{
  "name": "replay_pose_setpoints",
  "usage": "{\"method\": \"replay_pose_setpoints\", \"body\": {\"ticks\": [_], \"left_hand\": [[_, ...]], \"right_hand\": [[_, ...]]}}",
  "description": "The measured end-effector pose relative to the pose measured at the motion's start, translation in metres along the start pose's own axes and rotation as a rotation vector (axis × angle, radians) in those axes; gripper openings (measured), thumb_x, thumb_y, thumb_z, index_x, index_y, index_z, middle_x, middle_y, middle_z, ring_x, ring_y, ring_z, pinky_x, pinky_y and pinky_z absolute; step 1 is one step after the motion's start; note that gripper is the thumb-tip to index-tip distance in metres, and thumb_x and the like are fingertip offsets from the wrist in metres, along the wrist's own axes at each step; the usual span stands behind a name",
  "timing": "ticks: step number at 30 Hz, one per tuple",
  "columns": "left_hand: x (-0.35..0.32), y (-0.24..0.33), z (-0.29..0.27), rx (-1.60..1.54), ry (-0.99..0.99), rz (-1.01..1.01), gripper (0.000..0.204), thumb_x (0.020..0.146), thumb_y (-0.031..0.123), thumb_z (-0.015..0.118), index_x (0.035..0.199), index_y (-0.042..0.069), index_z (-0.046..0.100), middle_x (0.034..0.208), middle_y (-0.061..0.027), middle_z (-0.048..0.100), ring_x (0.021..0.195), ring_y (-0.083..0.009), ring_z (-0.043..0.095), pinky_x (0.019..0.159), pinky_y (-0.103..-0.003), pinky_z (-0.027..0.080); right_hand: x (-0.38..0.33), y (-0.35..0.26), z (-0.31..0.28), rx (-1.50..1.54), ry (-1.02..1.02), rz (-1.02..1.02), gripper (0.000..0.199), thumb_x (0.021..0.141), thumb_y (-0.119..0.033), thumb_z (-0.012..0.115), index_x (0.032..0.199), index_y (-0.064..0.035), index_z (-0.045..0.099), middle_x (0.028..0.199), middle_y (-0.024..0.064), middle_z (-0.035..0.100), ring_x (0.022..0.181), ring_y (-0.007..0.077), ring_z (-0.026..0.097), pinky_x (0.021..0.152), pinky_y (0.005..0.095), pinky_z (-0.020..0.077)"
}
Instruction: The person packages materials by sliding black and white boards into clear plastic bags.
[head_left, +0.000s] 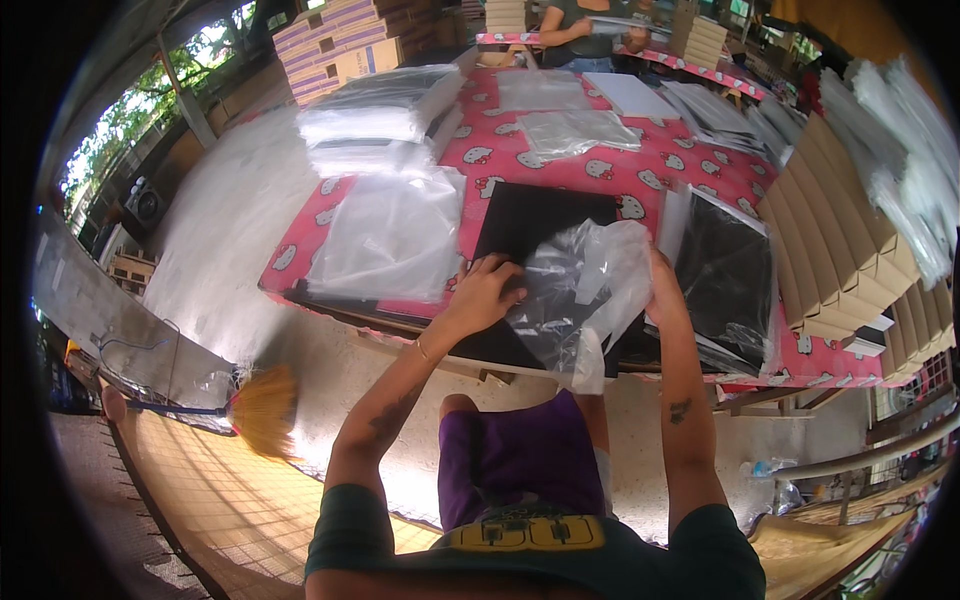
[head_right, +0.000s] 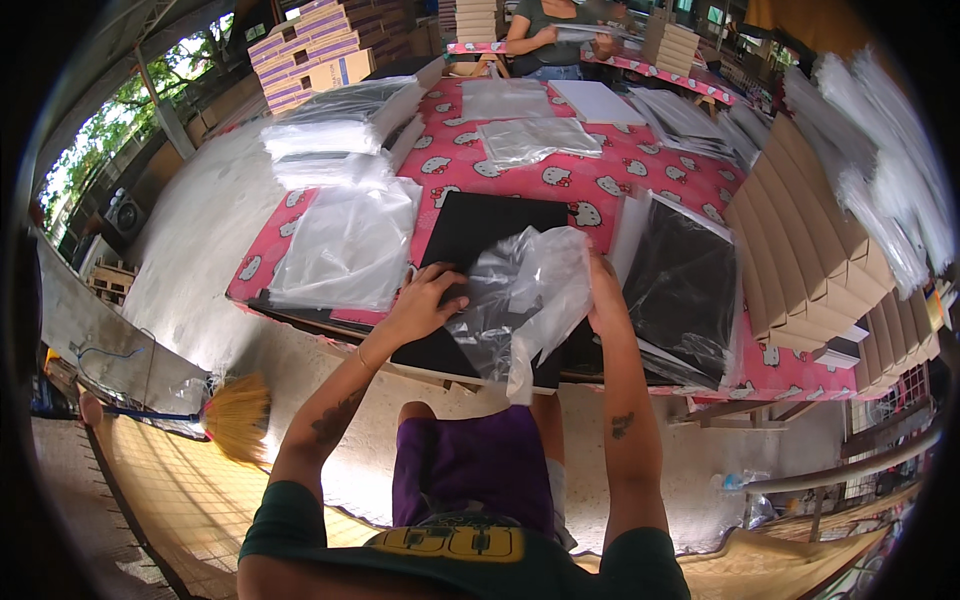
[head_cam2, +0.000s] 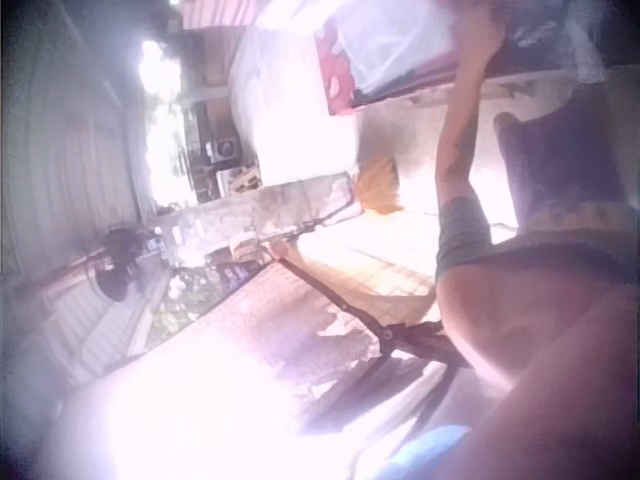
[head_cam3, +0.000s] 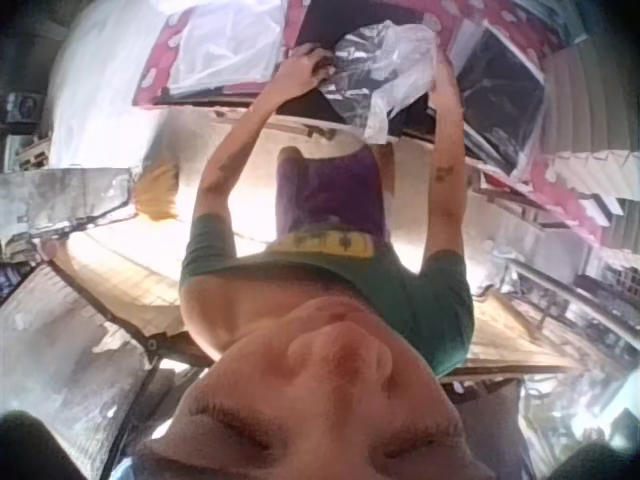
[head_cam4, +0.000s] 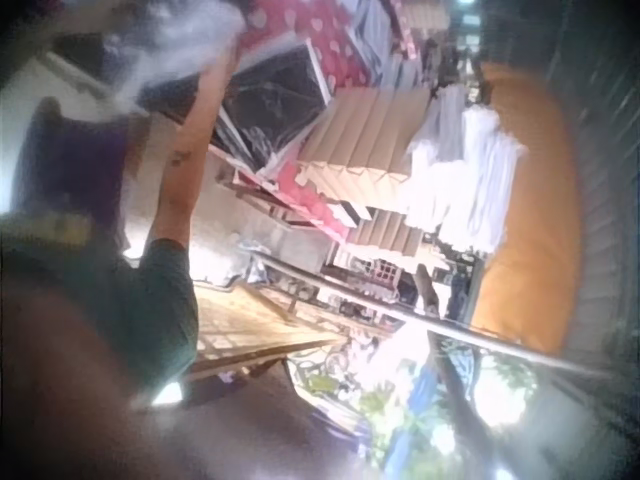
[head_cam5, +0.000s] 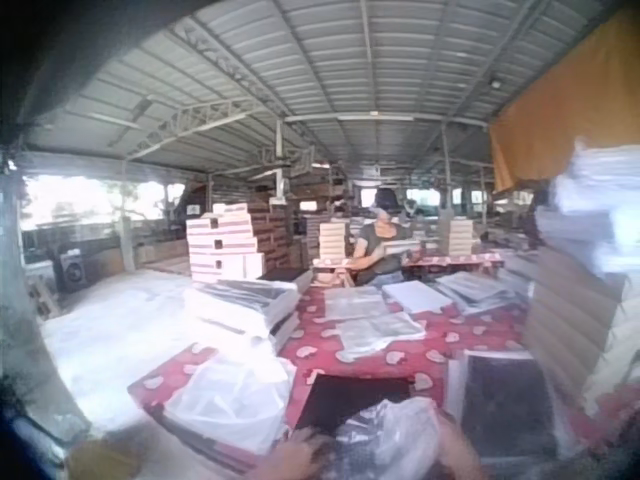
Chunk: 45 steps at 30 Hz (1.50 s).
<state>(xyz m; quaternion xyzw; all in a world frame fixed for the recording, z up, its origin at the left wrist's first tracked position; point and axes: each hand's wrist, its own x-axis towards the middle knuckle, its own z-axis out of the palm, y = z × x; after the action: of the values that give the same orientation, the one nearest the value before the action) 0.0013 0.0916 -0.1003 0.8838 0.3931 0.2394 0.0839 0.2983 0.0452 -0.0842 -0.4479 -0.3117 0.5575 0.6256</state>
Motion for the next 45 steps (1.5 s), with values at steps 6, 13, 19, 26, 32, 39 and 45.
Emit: {"method": "replay_pose_setpoints", "body": {"ticks": [6,13,19,26,32,39,45], "left_hand": [[-0.003,0.008,-0.012,0.114,0.275,0.038,0.033,0.081,0.019,0.065,0.113,0.014,0.058,0.120,-0.0112,0.052,0.114,-0.0316,0.049,0.098,-0.056,0.033],[-0.011,0.043,-0.004,0.022,0.071,0.262,0.031,0.082,0.017,0.063,0.112,0.013,0.061,0.119,-0.0072,0.054,0.112,-0.0265,0.051,0.100,-0.054,0.032],[-0.010,0.009,-0.019,0.127,0.160,0.185,0.019,0.083,0.021,0.066,0.098,0.009,0.067,0.100,-0.0075,0.064,0.097,-0.0281,0.061,0.092,-0.045,0.042],[-0.026,0.102,-0.036,-0.512,0.087,0.041,0.022,0.082,0.017,0.070,0.084,-0.001,0.060,0.066,-0.0147,0.058,0.058,-0.0225,0.060,0.055,-0.031,0.046],[-0.031,0.042,-0.031,-0.960,0.292,-0.265,0.021,0.088,0.017,0.065,0.084,-0.002,0.058,0.072,-0.0021,0.059,0.065,-0.0078,0.050,0.061,-0.023,0.041],[-0.044,0.056,-0.037,-0.800,0.236,-0.011,0.020,0.087,-0.009,0.051,0.103,0.002,0.044,0.088,-0.0050,0.054,0.078,-0.0092,0.054,0.071,-0.022,0.042],[-0.051,0.011,-0.099,-0.970,-0.211,0.106,0.020,0.077,0.001,0.066,0.094,0.003,0.057,0.109,-0.0137,0.057,0.103,-0.0211,0.057,0.092,-0.035,0.042]], "right_hand": [[-0.033,-0.016,0.005,-0.270,0.289,-0.321,0.060,0.090,-0.046,0.053,0.132,-0.0028,0.046,0.128,0.0146,0.048,0.119,0.0249,0.046,0.100,0.0388,0.0353],[-0.057,0.025,0.005,-1.138,0.422,-0.806,0.042,0.083,-0.024,0.067,0.118,-0.0027,0.055,0.102,0.0174,0.056,0.098,0.0325,0.057,0.087,0.0384,0.0440],[-0.051,0.018,-0.016,-0.676,0.224,-0.458,0.035,0.089,-0.026,0.063,0.070,-0.0006,0.051,0.058,-0.0026,0.043,0.057,0.0045,0.036,0.048,0.0269,0.0290],[-0.099,0.018,0.071,-0.016,-0.260,-0.189,0.013,0.090,-0.013,0.062,0.083,-0.0028,0.059,0.079,0.0001,0.062,0.075,0.0061,0.058,0.070,0.0224,0.0466],[-0.105,0.016,0.054,0.615,-0.408,-0.180,0.009,0.092,-0.014,0.059,0.089,-0.0069,0.054,0.072,-0.0027,0.057,0.068,0.0065,0.054,0.071,0.0227,0.0458],[-0.101,0.052,0.029,0.211,-0.210,-0.280,0.019,0.091,-0.020,0.059,0.104,-0.0077,0.051,0.099,0.0049,0.058,0.092,0.0151,0.059,0.084,0.0308,0.0490],[-0.111,-0.028,0.014,0.443,-0.700,-0.260,0.031,0.087,-0.030,0.064,0.110,-0.0081,0.060,0.101,0.0057,0.061,0.097,0.0195,0.059,0.084,0.0347,0.0486]]}}
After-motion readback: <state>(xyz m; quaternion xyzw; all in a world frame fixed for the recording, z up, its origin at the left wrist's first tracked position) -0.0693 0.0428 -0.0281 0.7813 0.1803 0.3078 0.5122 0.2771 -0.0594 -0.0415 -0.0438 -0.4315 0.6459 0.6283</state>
